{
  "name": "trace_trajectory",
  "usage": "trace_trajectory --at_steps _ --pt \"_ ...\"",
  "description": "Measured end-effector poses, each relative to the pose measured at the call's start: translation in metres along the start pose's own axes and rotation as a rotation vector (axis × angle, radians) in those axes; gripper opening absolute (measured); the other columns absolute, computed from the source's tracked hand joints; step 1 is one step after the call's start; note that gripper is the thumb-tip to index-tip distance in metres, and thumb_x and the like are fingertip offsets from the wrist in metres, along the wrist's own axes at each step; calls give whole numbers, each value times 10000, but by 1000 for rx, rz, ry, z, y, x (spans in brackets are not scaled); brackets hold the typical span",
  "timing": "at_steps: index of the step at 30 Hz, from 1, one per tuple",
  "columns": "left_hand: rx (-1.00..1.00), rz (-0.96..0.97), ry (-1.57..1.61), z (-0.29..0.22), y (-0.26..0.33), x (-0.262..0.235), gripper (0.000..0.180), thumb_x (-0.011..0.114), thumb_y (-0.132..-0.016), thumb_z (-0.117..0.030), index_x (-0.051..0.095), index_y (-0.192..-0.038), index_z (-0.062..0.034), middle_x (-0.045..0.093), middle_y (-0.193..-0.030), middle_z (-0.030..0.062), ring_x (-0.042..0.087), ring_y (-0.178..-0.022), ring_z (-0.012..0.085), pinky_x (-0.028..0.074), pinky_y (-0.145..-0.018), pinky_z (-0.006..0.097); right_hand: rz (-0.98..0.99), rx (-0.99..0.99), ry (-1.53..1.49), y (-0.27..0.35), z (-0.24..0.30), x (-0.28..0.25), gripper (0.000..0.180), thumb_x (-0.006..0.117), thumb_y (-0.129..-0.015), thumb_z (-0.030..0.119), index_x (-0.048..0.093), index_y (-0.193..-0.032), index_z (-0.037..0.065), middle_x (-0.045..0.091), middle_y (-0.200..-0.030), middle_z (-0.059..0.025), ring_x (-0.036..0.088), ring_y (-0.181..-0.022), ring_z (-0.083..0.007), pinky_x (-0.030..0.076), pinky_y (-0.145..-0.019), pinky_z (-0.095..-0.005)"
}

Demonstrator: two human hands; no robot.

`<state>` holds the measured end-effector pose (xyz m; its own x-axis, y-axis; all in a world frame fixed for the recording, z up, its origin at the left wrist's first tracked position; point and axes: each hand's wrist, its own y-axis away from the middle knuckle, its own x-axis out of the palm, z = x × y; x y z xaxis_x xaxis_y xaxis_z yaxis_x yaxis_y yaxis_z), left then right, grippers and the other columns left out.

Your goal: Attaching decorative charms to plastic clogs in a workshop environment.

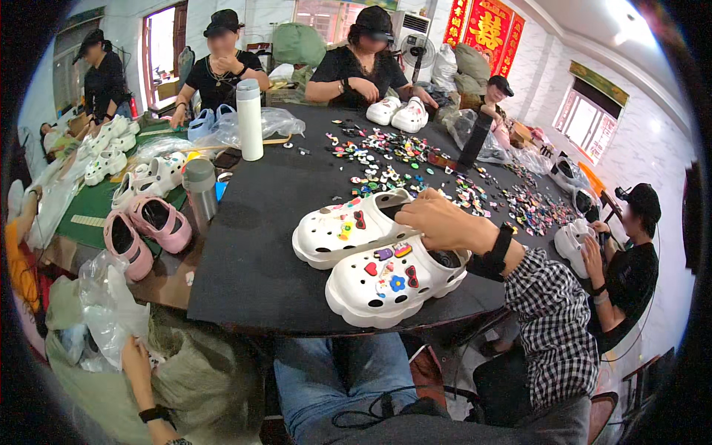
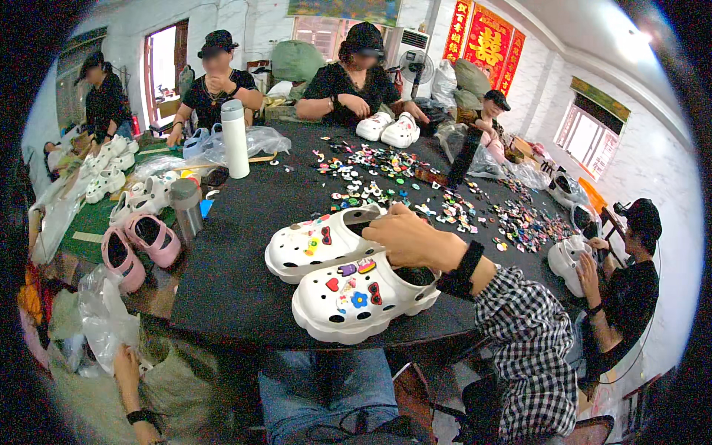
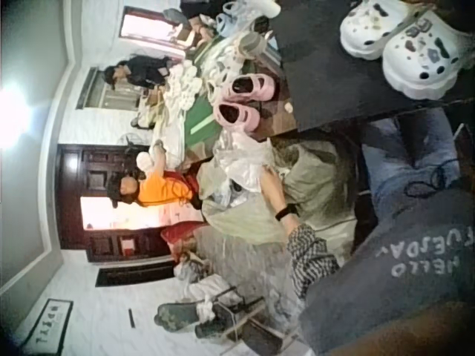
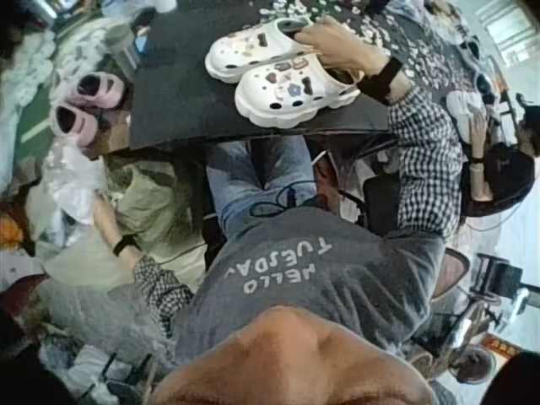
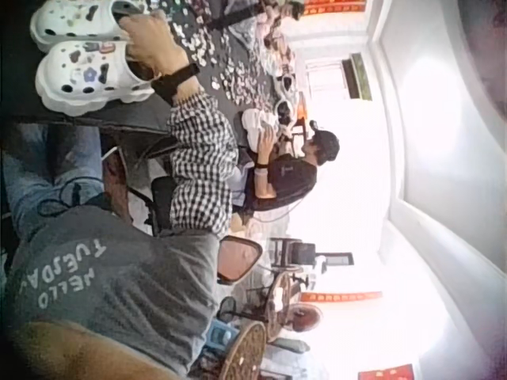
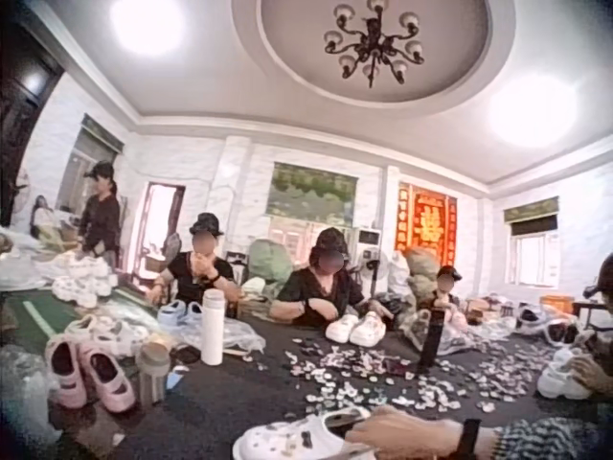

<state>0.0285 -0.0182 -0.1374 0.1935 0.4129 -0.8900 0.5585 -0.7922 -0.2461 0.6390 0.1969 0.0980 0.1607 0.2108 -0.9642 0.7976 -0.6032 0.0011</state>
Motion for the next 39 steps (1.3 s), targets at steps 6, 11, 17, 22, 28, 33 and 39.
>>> trace_trajectory --at_steps 6,11,17,22,28,33,39 --pt "65 40 -67 -11 -8 9 158 562 -921 -105 579 -954 48 620 -850 264 592 -831 460 458 -700 499 -6 -38 68 4 -7 5 186 621 -710 46 617 -889 97 630 -855 -40 616 -875 -234 363 -858 -394" --pt "71 -183 -320 -31 31 3 196 611 -905 -168 605 -839 17 642 -839 216 610 -796 404 481 -709 492 -21 -18 126 3 6 0 141 648 -720 72 611 -852 103 609 -856 -36 601 -875 -233 372 -844 -395" --pt "44 -326 -478 -29 48 -21 245 609 -916 -199 600 -787 9 594 -829 158 596 -792 352 477 -695 436 -119 -71 186 8 32 -25 200 682 -694 121 606 -879 108 597 -905 -48 608 -913 -247 465 -818 -386" --pt "52 -291 -104 -106 68 -61 216 598 -918 -154 582 -803 28 537 -797 150 557 -747 328 445 -667 407 -130 28 66 16 63 -31 216 663 -680 118 610 -883 67 626 -879 -97 653 -802 -325 523 -678 -452" --pt "354 -73 533 -201 94 -70 84 600 -863 -51 600 -915 15 576 -843 144 584 -808 294 452 -761 381 -133 264 -232 -26 78 -34 209 605 -815 219 645 -798 14 649 -744 -198 643 -698 -403 516 -632 -492" --pt "459 182 849 -255 112 -63 524 585 -905 -156 447 -1380 16 486 -1346 207 504 -1187 340 421 -990 406 31 208 -430 -49 95 -22 465 574 -898 402 663 -820 -48 666 -812 -266 672 -747 -427 553 -665 -500" --pt "562 149 940 -286 121 -52 740 622 -884 -283 306 -1440 89 321 -1451 293 316 -1351 430 265 -1116 476 -241 85 -215 -20 131 -24 483 653 -863 480 587 -905 4 606 -771 -153 655 -663 -332 541 -585 -397"
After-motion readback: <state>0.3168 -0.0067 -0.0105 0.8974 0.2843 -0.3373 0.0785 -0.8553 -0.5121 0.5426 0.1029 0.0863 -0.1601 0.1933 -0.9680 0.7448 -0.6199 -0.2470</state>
